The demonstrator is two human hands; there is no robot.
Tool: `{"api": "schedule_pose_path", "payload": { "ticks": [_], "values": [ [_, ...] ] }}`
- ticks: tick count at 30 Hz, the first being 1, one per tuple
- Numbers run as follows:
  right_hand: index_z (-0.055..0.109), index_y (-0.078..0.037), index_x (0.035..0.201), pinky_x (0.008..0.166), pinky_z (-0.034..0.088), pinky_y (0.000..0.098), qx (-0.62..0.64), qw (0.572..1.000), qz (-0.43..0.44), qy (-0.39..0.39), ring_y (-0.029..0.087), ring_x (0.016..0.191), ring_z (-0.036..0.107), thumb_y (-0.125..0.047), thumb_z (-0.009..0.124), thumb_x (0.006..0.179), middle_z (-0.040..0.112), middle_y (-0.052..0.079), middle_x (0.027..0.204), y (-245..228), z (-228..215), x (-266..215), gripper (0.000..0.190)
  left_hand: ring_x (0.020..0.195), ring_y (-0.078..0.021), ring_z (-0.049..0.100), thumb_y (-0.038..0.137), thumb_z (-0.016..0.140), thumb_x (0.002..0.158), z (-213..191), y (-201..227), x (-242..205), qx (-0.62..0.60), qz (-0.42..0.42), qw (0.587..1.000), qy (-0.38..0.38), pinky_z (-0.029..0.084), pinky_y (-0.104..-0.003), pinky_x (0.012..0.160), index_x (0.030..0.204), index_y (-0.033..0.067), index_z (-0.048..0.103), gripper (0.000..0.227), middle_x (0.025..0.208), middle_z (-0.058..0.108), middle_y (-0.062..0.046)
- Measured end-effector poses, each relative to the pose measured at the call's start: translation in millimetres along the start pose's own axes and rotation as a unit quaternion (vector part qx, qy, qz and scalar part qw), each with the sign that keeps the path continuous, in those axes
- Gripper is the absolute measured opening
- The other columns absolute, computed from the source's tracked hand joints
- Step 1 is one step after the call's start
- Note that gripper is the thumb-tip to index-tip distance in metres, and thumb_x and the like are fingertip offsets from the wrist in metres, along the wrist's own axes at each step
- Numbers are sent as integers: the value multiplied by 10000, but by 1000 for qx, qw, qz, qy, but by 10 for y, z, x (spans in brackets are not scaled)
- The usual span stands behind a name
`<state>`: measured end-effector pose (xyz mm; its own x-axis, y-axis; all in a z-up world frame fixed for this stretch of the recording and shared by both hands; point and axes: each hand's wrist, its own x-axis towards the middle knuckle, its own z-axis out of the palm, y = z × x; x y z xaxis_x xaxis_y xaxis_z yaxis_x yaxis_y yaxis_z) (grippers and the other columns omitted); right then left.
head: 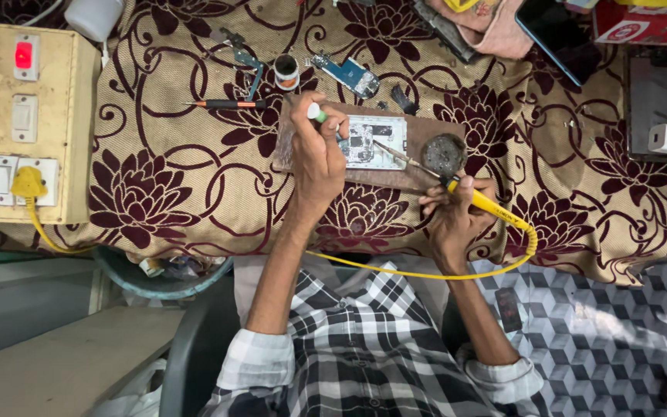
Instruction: The person uses a soldering iron and a small bottle to work on a disassembled electronic device, likely a mobile phone, placed on a table. They repeatedly apply the soldering iron to specific points on the circuit board while occasionally adding liquid from the bottle.
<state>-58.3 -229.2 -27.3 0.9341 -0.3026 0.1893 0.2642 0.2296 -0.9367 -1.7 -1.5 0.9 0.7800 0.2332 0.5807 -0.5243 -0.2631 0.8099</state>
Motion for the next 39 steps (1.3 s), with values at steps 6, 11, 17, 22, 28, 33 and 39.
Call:
{"api": "schedule_pose_path", "payload": {
  "ticks": [6,11,17,22,28,33,39],
  "values": [
    [455,3,1125,529,556,289,20,999,-26,3,240,637,696,-340,569,1108,655,177,807,-64,73,-63,362,776,-161,579,289,314,1188,-28,77,24,-6,-17,1000,-4,491,-340,784,1382,52,343,308,802,562,-50],
    [469,1,1085,493,556,298,-5,999,-37,24,237,603,682,-303,567,1114,641,173,759,-5,213,-53,320,789,-176,574,278,331,1195,-50,61,-3,-9,-10,1000,-10,494,-355,803,1387,52,343,297,818,556,-62],
    [454,-13,1037,474,537,284,-1,998,-56,15,227,583,683,-276,554,1118,639,168,748,60,271,-69,292,766,-156,604,206,307,1179,-14,-36,2,-3,-3,1000,-9,518,-327,753,1384,71,341,248,803,581,-47],
    [457,-20,1012,445,517,267,-18,997,-69,14,198,557,666,-265,554,1117,633,151,728,104,236,-50,284,774,-162,617,204,307,1177,-10,-93,-35,14,-1,1000,1,517,-326,758,1388,75,337,249,801,601,-54],
    [478,-20,995,424,515,251,-47,994,-99,-6,167,540,651,-264,539,1119,635,129,714,104,232,-30,280,775,-152,625,294,268,1188,9,-81,2,8,-7,1000,13,523,-323,769,1419,58,311,333,802,613,-40],
    [472,-25,1007,428,489,242,-46,996,-81,-1,159,530,637,-270,537,1124,638,128,711,92,228,-48,279,825,-163,598,363,219,1198,-24,25,-6,30,2,998,50,463,-380,910,1476,25,263,439,816,594,-53],
    [458,-27,1036,442,461,242,-33,997,-71,-7,158,522,602,-258,536,1129,619,121,708,68,235,-53,260,783,-140,574,372,228,1192,-74,74,57,30,-3,999,23,441,-357,883,1469,31,273,442,842,657,-42]
  ]
}}
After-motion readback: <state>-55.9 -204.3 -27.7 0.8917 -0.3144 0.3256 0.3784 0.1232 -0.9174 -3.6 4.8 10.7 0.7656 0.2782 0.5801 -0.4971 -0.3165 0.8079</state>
